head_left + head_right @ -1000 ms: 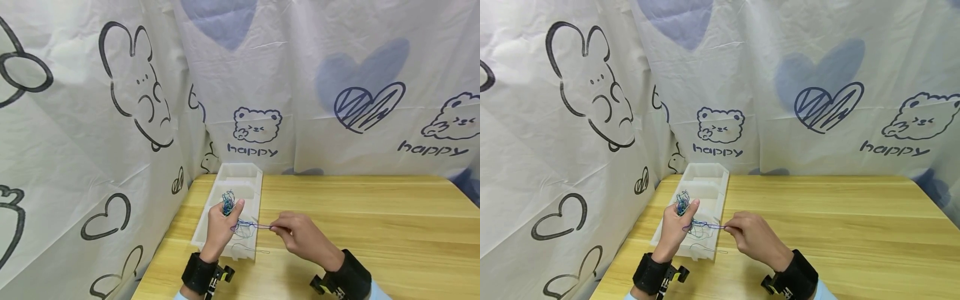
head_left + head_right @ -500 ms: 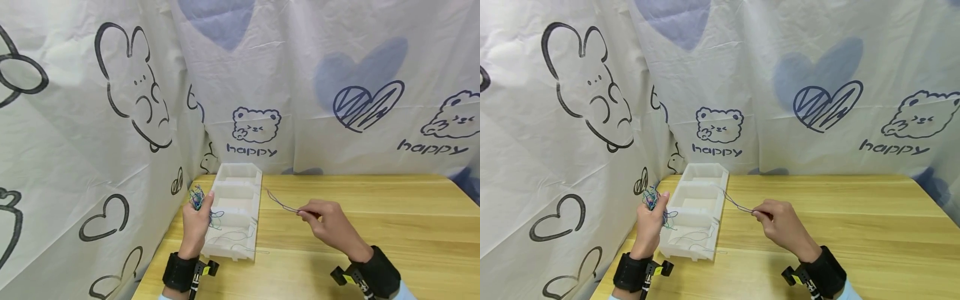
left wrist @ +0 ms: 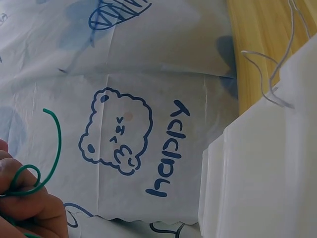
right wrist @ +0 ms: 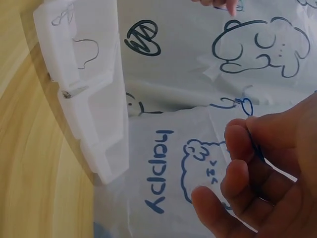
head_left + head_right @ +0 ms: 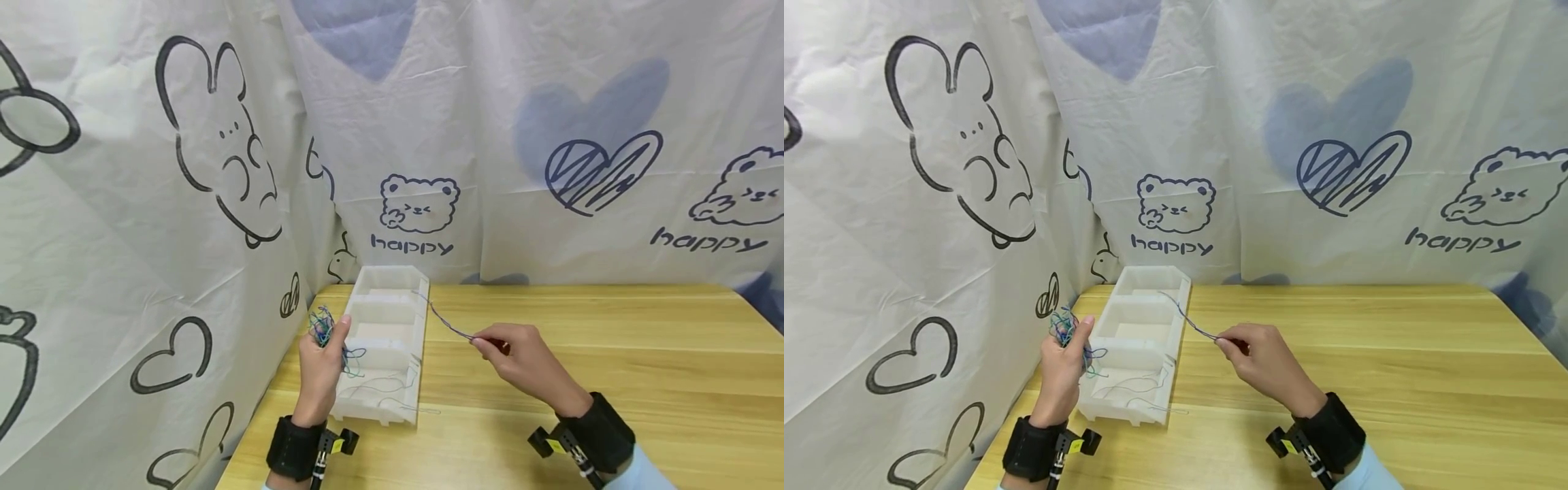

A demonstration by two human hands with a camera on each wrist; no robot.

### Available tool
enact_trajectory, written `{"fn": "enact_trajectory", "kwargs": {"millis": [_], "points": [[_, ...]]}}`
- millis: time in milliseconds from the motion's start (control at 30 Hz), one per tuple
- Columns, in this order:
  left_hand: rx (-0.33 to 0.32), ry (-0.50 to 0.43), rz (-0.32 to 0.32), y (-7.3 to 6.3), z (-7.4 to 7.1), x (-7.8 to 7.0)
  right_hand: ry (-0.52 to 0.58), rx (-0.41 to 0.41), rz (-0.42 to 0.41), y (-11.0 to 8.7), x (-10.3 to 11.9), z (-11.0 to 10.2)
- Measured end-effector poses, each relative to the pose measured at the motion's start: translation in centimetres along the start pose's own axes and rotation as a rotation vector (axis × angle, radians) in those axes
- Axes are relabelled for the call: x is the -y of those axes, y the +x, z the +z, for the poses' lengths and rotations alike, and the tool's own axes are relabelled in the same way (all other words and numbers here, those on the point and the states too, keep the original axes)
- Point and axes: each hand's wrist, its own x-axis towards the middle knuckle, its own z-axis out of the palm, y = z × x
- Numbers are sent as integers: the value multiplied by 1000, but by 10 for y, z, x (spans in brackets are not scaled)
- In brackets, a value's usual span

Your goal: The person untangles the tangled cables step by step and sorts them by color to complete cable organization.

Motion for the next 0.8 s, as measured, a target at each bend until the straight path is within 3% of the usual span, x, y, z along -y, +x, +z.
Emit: {"fn": "enact_trajectory", "kwargs": {"millis": [167,300,633,800], "points": [[-6,3,0,0,-2,0,16,109,73,19,-4,12],[2,8,0,0,-3,-1,2,156,74,34,-9,22],[7,16,-15,-2,-5,2,-104,225,15,67,-21,52],[11,19,-17,-2,-6,4,-124,230,64,78,-25,70]]}}
